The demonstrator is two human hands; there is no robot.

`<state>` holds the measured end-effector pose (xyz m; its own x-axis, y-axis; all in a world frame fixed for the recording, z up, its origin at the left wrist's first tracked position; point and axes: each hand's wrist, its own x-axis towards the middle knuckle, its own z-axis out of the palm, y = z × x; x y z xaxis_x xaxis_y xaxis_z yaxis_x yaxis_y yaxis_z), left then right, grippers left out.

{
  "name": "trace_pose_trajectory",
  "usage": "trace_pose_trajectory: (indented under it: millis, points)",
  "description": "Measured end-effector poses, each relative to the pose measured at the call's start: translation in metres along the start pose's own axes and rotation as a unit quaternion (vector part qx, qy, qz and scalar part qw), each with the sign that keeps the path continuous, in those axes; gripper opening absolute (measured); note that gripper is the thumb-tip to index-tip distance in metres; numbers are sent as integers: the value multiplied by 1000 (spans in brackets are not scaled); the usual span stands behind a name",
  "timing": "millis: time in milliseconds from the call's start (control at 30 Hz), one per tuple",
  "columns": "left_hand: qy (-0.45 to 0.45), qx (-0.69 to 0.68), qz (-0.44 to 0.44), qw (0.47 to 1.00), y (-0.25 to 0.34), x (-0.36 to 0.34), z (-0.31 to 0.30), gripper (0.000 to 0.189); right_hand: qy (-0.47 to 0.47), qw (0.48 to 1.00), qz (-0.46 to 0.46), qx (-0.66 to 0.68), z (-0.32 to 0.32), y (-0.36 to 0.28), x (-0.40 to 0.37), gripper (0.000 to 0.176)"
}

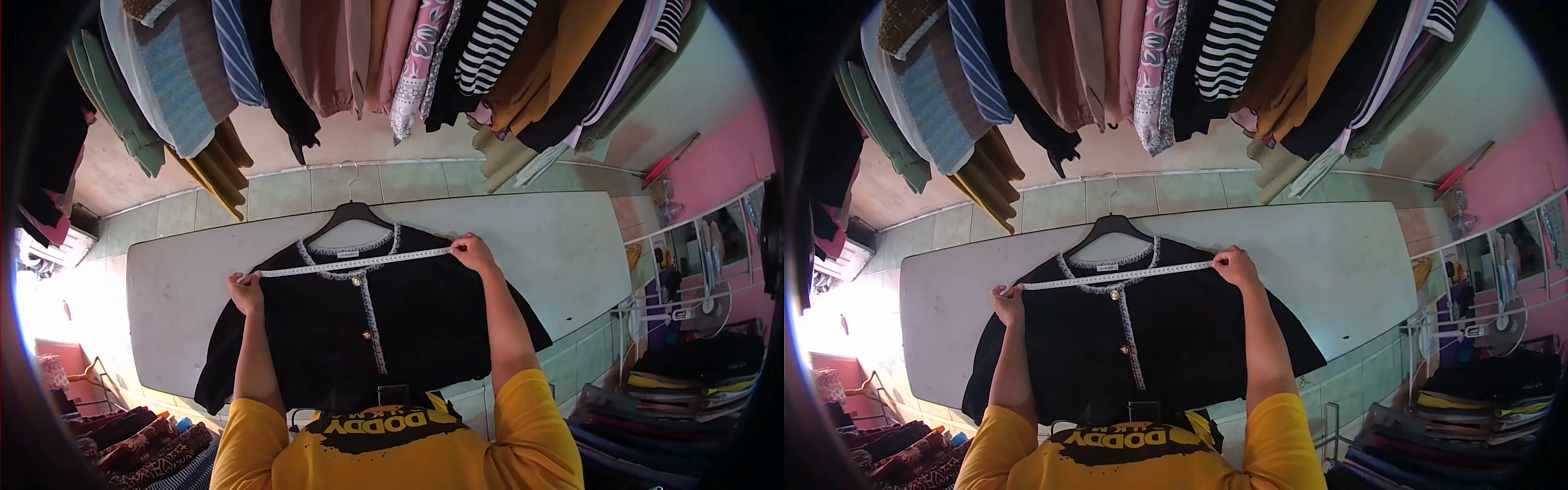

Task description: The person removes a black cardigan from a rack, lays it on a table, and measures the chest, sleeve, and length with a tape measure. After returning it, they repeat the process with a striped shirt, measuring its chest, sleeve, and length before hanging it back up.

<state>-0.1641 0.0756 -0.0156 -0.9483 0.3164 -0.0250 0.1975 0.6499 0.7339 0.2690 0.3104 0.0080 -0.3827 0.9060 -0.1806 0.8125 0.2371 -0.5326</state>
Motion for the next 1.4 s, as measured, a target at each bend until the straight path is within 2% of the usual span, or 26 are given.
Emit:
trace_pose_trajectory:
  millis: [233, 1100, 1233, 1300, 1333, 1367, 1400]
  points:
    - [-6, -6, 10, 1000, -5, 2, 2, 40, 4, 1000, 26, -2, 5, 1, 1, 16]
    - [-25, -9, 19, 999, -12, 6, 1, 39, 17, 1000, -15, 7, 5, 2, 1, 16]
    - [-38, -56, -27, 997, -9, 13, -3, 39, 1, 999, -26, 47, -3, -2, -2, 18]
    - [-46, -200, -41, 978, 1, 12, -9, 38, 113, 987, -110, 8, -20, -26, -15, 26]
    - [-50, -186, -5, 981, 9, 4, -14, 36, 131, 980, -152, 0, -23, -37, -20, 35]
    - [-50, -188, -5, 981, 14, -6, -14, 36, 145, 970, -191, 26, -27, -58, -29, 40]
    - [-96, -278, 28, 955, 15, -19, -14, 34, 108, 974, -186, 69, -26, -79, -39, 42]
